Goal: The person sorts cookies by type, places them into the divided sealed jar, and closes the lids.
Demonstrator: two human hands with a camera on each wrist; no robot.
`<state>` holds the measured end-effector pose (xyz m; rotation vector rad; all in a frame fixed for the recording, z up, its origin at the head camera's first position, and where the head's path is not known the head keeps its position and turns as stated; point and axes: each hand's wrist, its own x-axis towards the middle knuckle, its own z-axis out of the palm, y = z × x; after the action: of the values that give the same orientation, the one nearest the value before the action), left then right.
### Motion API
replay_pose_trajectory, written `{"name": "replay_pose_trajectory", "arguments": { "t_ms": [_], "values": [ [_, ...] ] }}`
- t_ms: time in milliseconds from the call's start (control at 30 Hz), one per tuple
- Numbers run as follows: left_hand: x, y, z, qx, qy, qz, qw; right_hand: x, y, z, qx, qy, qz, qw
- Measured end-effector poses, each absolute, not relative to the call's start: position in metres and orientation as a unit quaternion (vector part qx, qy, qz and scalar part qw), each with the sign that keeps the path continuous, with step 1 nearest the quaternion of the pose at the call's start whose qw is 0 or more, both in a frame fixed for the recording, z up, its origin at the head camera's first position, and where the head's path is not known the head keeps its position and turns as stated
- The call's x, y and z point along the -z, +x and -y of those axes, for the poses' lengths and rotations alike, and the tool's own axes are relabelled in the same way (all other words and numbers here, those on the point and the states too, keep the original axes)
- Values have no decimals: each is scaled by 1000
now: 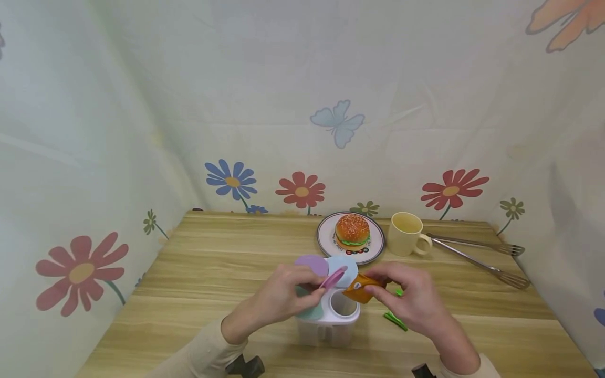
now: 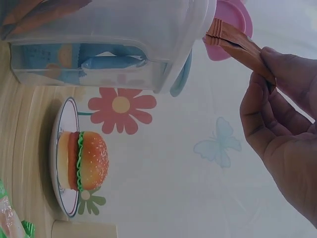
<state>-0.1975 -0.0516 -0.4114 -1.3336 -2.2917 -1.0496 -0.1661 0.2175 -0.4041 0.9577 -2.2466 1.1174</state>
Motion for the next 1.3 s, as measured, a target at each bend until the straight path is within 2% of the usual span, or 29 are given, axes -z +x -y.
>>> {"name": "replay_pose_trajectory", "arguments": {
  "t_ms": [500, 967, 1300],
  "values": [
    [411, -198, 52, 360, -467, 794, 148, 409, -168, -208, -425, 345, 804, 231],
    [412, -197, 52, 367, -458, 800, 127, 416, -168, -200, -399, 344, 818, 232],
    [413, -196, 52, 363, -465, 795, 142, 420, -169, -195, -397, 371, 801, 250]
  ]
}}
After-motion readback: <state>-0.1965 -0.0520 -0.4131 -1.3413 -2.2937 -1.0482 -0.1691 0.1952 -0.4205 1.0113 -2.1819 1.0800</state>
